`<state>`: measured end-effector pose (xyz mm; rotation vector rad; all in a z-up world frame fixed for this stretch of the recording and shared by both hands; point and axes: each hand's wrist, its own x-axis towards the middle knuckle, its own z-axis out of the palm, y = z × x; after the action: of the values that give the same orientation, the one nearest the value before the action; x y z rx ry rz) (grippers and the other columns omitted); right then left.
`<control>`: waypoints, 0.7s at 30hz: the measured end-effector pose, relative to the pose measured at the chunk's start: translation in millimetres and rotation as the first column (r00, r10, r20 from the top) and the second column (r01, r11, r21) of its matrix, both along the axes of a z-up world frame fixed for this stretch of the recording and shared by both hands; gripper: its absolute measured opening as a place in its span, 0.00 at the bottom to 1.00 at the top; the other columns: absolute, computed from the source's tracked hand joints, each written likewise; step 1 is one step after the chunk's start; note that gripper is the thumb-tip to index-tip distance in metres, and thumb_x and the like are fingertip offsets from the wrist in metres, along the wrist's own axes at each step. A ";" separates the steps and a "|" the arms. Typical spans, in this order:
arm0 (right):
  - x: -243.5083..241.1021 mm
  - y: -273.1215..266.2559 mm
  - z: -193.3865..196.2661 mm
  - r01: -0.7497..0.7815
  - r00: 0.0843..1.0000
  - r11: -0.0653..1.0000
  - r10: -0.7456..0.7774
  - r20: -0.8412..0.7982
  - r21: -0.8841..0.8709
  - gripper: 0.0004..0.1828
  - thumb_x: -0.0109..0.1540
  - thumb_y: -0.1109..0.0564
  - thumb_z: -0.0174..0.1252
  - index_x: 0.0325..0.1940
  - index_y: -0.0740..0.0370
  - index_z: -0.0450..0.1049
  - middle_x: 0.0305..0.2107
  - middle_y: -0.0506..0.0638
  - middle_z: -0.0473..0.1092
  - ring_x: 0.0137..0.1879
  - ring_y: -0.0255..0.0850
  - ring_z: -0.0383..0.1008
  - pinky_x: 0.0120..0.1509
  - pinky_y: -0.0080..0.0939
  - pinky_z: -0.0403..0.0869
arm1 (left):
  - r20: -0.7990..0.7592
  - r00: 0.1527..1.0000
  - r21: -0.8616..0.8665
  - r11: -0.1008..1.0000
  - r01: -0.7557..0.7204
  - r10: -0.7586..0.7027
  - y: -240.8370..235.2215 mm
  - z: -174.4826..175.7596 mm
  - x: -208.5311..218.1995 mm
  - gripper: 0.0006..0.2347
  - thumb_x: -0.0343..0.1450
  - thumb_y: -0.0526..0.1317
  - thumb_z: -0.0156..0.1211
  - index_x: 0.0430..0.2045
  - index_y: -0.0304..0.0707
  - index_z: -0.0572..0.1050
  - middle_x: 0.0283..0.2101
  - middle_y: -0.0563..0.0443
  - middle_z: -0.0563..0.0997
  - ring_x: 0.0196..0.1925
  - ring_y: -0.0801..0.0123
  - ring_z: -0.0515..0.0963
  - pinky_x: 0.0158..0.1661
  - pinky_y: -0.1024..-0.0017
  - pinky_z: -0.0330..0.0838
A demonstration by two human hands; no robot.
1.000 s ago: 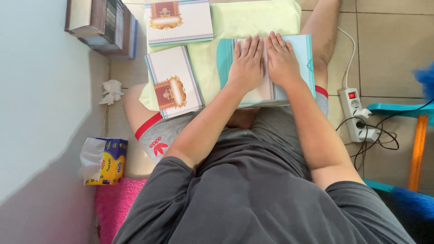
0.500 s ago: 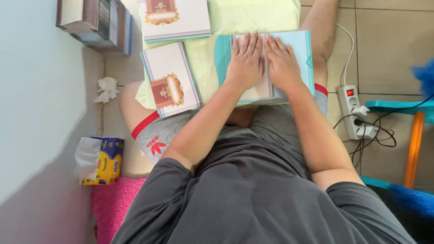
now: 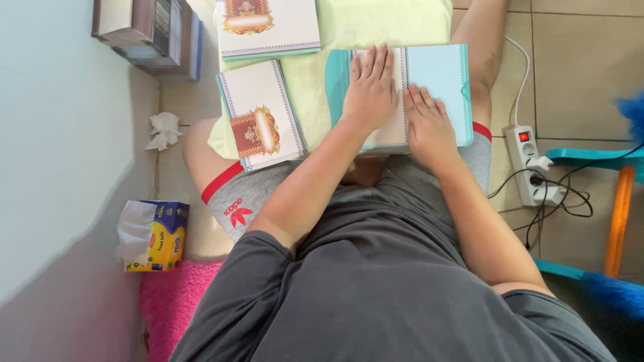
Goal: Smoothing the pages of small notebooks and stacking them neatly on a surface.
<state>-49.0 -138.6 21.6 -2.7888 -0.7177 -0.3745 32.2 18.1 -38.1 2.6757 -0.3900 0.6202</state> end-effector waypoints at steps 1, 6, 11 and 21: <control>19.9 -1.0 -5.9 -0.006 1.000 1.000 0.006 -0.002 0.002 0.28 0.68 0.62 0.47 0.74 0.68 0.63 0.71 0.60 0.63 0.76 0.58 0.60 0.74 0.59 0.60 | -0.002 1.000 0.002 1.000 -0.006 0.006 -0.2 -0.3 0.7 0.26 0.74 0.44 0.52 0.67 0.25 0.63 0.74 0.38 0.61 0.78 0.51 0.54 0.74 0.48 0.44; 95.6 5.4 -23.1 0.054 0.997 0.999 -0.054 -0.049 -0.008 0.29 0.68 0.63 0.43 0.75 0.70 0.62 0.73 0.60 0.58 0.78 0.54 0.51 0.77 0.59 0.50 | 0.042 0.998 -0.033 0.998 -0.044 0.045 -1.4 7.2 -3.1 0.24 0.74 0.42 0.52 0.64 0.27 0.66 0.71 0.38 0.66 0.76 0.52 0.59 0.73 0.49 0.50; 48.3 4.8 -18.7 0.064 0.998 0.998 -0.064 -0.018 0.014 0.30 0.68 0.64 0.46 0.75 0.73 0.59 0.74 0.64 0.55 0.79 0.57 0.51 0.78 0.60 0.51 | -0.027 0.998 0.048 0.997 -0.053 0.054 -3.7 1.2 1.4 0.24 0.76 0.44 0.50 0.68 0.36 0.63 0.73 0.40 0.62 0.78 0.50 0.54 0.74 0.46 0.44; 7.1 2.4 -21.2 0.111 0.994 0.993 -0.110 0.023 -0.034 0.30 0.67 0.61 0.48 0.75 0.72 0.61 0.73 0.62 0.58 0.78 0.58 0.55 0.75 0.64 0.56 | -0.101 0.991 0.183 0.978 0.101 -0.084 -4.9 11.6 11.2 0.26 0.77 0.47 0.46 0.72 0.41 0.59 0.76 0.39 0.54 0.78 0.48 0.43 0.72 0.40 0.35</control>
<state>-41.9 -136.2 0.5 -2.8695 -0.5814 -0.4158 43.5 13.1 -26.5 2.8321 -0.5693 0.4496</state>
